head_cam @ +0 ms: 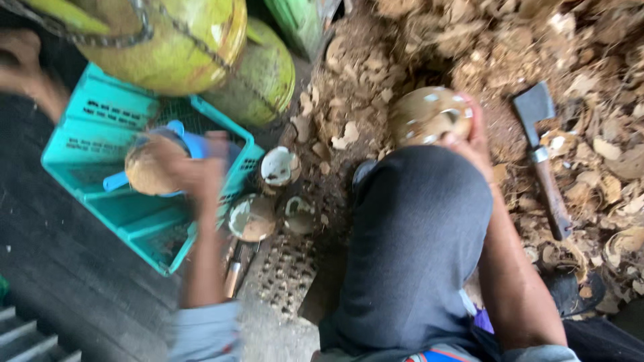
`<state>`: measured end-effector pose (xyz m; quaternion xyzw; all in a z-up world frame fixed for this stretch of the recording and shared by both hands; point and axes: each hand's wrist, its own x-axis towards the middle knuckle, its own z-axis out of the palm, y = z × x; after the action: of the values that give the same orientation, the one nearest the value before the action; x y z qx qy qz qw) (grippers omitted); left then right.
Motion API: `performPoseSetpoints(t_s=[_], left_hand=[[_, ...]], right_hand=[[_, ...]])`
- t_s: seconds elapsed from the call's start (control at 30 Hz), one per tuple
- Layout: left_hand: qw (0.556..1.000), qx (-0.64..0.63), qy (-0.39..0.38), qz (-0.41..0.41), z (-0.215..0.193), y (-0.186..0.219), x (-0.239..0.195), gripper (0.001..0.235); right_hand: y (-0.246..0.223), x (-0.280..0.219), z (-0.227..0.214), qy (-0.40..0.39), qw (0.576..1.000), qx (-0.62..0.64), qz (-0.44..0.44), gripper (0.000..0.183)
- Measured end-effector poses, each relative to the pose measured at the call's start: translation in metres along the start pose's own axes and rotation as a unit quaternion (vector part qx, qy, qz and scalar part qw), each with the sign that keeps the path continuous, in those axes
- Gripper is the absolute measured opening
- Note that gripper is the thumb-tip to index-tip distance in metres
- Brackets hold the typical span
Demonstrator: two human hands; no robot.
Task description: The person sits on the ground and uses a curved knife to peel the husk off a coconut. They rotate the coconut repeatedly to remove the fibrous outer layer, then place the peeled coconut into a nearby green crate.
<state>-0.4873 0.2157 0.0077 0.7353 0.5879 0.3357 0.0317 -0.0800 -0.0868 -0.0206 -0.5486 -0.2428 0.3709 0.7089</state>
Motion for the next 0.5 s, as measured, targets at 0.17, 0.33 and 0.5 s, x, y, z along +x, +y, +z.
performPoseSetpoints(t_s=[0.17, 0.33, 0.5], left_hand=[[0.958, -0.089, -0.117, -0.246, -0.024, -0.131, 0.073, 0.121], [0.959, -0.021, -0.143, -0.245, -0.006, -0.154, 0.074, 0.133], [0.951, 0.103, -0.094, -0.277, -0.004, -0.175, 0.07, 0.112]], right_hand=[[-0.002, -0.016, -0.02, 0.047, 0.999, -0.002, 0.014, 0.106], [-0.008, -0.04, -0.026, 0.056, 0.997, 0.044, 0.004, 0.104], [-0.01, -0.053, -0.026, 0.072, 0.995, 0.065, 0.013, 0.104]])
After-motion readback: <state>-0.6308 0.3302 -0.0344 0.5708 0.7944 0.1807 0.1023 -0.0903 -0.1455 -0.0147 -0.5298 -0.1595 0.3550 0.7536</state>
